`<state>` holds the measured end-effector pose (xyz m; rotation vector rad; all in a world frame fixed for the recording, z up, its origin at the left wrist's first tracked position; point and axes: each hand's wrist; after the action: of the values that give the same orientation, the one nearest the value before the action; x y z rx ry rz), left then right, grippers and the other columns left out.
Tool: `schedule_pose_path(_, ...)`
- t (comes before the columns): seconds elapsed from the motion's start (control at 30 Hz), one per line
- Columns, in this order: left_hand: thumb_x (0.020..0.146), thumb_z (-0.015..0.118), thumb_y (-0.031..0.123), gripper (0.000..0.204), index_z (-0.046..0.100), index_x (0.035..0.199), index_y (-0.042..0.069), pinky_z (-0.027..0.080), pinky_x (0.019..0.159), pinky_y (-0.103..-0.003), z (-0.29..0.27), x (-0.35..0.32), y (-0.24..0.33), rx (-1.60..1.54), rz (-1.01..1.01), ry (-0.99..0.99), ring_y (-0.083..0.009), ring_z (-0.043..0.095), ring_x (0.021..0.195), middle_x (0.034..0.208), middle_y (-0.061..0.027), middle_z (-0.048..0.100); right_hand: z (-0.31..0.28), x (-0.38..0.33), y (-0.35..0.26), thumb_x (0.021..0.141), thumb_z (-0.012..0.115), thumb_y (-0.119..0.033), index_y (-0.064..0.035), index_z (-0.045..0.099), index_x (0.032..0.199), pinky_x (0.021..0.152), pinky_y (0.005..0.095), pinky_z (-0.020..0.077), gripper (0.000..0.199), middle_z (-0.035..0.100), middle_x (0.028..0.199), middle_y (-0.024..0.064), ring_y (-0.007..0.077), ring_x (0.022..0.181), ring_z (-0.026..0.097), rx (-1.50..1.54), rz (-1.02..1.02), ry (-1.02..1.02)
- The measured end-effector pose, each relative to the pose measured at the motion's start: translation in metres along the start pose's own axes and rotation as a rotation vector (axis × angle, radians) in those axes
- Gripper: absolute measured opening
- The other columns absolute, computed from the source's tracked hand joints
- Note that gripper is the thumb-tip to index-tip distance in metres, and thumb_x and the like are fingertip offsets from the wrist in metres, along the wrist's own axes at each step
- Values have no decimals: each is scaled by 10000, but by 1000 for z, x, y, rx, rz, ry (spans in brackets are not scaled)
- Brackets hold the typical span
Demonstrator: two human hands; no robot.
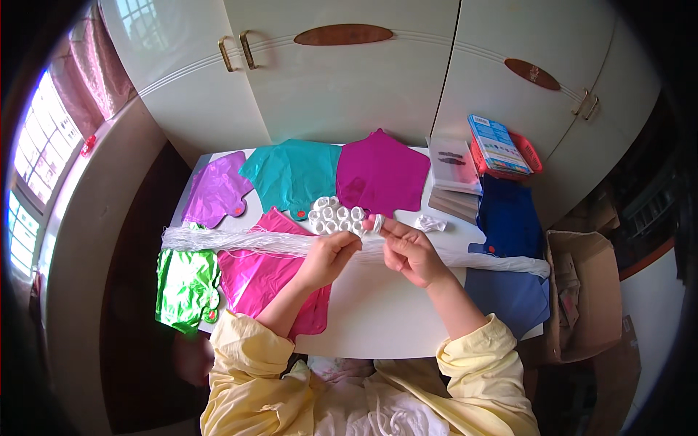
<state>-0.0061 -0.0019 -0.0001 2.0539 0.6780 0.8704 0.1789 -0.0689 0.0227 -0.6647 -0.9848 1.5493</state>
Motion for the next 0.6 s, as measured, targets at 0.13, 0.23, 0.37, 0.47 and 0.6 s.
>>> schedule_pose_path(0.13,791,587,36,52,596,839,19,429,551,-307,2,-3,5,84,239,-94,-256,563,626,705,-105,555,-15,6,19,870,461,-43,-34,553,1162,510,172,358,306,637,869,9,7,566,435,-574,-25,132)
schedule_pose_path(0.23,784,599,38,49,595,828,17,427,548,-313,-5,-3,1,57,181,-9,-253,559,619,695,-105,546,-12,4,25,848,484,-26,3,605,1034,519,188,377,224,635,818,-1,3,615,455,-691,1,36)
schedule_pose_path(0.37,795,593,37,33,585,816,13,422,547,-321,-11,0,3,68,106,61,-251,552,616,684,-104,539,-8,0,10,821,483,-61,9,613,977,525,189,372,215,638,843,49,42,578,460,-414,110,-139)
schedule_pose_path(0.47,810,577,47,37,584,822,12,431,560,-318,-7,1,4,71,90,11,-252,563,640,714,-103,556,-12,-3,6,770,454,-91,40,583,1046,523,183,367,331,640,889,83,56,541,437,-76,64,-125)
schedule_pose_path(0.6,812,570,47,42,588,827,12,443,574,-320,-1,-2,2,103,189,-117,-254,576,658,731,-107,568,-3,1,1,786,447,-93,20,573,1098,511,178,364,355,625,841,50,41,541,426,-193,3,74)
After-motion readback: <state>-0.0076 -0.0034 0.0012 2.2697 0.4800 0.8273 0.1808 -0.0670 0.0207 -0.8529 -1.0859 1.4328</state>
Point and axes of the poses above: each hand's wrist, its own x-axis towards the middle knuckle, its own z-axis out of the palm, y = z × x
